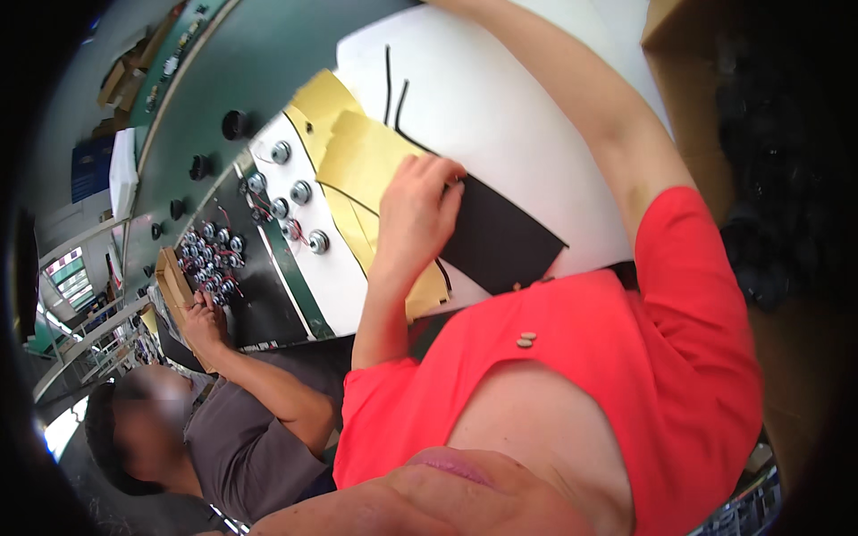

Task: Assembling small components onto a black panel and organizing plastic caps at a production workbench.

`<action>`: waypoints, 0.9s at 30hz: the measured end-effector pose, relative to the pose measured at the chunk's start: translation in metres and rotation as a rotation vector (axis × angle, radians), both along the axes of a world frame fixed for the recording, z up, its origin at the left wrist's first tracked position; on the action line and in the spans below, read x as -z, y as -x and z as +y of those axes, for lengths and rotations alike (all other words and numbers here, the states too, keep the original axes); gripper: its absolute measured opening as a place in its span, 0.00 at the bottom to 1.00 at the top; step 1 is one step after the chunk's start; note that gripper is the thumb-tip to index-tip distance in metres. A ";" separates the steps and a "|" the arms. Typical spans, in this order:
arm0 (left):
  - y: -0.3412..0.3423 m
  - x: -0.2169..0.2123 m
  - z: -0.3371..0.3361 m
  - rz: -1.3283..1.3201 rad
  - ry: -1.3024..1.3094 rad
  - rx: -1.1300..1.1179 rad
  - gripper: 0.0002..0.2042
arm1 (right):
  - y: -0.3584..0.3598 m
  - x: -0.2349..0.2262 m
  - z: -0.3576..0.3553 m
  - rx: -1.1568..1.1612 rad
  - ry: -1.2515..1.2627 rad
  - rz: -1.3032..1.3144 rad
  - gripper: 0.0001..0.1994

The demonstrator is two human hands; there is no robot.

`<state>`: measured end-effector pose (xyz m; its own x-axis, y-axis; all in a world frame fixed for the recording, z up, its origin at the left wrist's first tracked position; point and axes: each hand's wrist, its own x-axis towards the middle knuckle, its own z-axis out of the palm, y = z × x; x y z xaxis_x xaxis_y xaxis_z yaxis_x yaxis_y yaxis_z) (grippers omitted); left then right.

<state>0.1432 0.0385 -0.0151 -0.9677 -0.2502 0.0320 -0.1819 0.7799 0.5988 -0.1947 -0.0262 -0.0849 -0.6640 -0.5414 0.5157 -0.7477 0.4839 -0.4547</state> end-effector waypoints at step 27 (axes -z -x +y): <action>0.002 0.009 0.017 -0.089 -0.148 -0.263 0.03 | -0.130 -0.065 0.273 0.152 0.422 0.049 0.09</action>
<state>0.1408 0.0558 -0.0243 -0.8664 -0.4881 -0.1055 -0.4228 0.6048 0.6748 -0.0651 0.2468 -0.0202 -0.6894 -0.1752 0.7029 -0.7077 0.3699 -0.6019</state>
